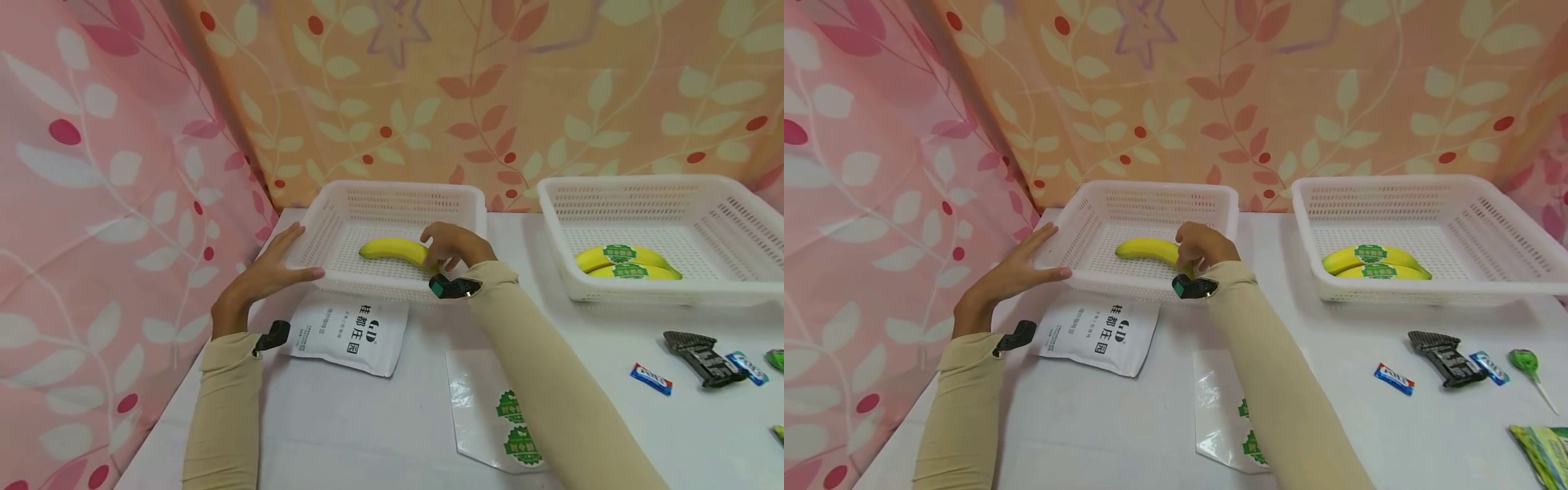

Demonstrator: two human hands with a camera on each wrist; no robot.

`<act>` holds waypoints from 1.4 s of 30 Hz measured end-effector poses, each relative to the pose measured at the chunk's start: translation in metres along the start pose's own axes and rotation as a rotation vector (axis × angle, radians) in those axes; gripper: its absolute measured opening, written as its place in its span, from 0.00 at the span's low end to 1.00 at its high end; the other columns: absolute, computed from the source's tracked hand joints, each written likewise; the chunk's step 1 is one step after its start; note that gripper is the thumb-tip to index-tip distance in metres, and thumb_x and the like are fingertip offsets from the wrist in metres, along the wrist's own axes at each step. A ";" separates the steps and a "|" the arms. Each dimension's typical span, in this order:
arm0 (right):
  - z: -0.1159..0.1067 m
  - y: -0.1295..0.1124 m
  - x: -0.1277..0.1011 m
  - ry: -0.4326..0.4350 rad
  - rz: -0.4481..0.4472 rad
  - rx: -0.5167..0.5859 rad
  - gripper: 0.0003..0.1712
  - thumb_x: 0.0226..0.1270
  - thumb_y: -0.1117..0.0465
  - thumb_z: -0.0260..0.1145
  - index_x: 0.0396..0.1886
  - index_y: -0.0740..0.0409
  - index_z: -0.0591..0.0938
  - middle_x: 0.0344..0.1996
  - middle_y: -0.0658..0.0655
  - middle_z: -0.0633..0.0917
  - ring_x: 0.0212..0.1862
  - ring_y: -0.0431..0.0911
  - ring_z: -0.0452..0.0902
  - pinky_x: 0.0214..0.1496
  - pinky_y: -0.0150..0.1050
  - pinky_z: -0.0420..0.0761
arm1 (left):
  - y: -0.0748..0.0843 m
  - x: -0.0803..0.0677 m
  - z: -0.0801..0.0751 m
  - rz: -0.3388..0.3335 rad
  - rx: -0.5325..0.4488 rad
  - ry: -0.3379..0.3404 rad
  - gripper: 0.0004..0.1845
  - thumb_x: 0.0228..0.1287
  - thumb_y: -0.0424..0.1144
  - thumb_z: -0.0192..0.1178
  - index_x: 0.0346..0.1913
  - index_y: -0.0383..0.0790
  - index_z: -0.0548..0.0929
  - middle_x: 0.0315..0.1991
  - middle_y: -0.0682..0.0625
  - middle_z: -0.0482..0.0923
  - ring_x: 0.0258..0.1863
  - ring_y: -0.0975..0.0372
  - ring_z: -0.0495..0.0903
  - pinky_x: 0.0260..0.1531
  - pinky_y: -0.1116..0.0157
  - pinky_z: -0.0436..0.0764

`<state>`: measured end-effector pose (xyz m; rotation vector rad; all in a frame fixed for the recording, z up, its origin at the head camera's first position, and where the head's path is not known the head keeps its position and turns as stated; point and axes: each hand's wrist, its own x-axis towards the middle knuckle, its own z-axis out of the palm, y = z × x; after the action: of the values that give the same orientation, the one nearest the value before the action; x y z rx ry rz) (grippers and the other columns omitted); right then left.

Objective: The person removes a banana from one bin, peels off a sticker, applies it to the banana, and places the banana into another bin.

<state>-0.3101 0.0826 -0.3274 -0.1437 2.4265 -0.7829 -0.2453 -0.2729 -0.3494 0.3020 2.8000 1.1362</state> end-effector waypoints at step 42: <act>-0.045 0.104 -0.173 0.248 -0.499 -0.073 0.29 0.65 0.55 0.80 0.65 0.54 0.85 0.47 0.51 0.87 0.49 0.47 0.83 0.46 0.38 0.87 | -0.007 0.002 -0.010 0.021 0.015 -0.031 0.62 0.62 0.59 0.74 0.88 0.48 0.44 0.88 0.48 0.37 0.85 0.45 0.40 0.78 0.32 0.46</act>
<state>-0.1842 0.2370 -0.2707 -0.7422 2.6909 -0.9715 -0.2503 -0.2840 -0.3474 0.3487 2.7864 1.1054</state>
